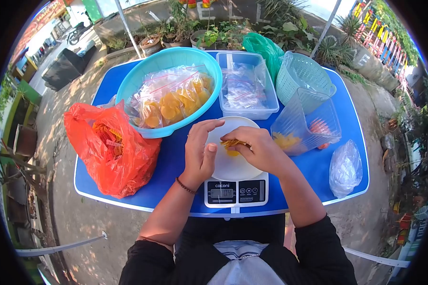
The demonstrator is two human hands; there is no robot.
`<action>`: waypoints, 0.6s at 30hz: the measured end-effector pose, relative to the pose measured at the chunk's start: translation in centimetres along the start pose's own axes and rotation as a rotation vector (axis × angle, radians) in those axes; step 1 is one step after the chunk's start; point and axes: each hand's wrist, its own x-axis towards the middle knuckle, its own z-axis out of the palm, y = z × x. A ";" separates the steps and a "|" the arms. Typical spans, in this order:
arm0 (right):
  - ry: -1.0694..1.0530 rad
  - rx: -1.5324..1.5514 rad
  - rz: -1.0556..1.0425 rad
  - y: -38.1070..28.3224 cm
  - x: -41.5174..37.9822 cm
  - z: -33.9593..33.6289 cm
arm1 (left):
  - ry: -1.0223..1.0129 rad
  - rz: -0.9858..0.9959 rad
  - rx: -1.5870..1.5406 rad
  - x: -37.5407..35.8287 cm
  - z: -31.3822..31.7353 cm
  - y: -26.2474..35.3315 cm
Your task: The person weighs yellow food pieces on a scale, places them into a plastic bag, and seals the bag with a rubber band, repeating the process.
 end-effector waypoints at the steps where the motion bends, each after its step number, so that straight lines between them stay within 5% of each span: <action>1: 0.009 -0.018 -0.023 0.3 -0.1 0.1 | 0.005 -0.002 -0.002 0.1 0.0 0.1; 18: 0.246 0.112 0.005 1.5 -1.4 0.4 | 0.075 -0.005 -0.072 0.2 -0.4 -0.3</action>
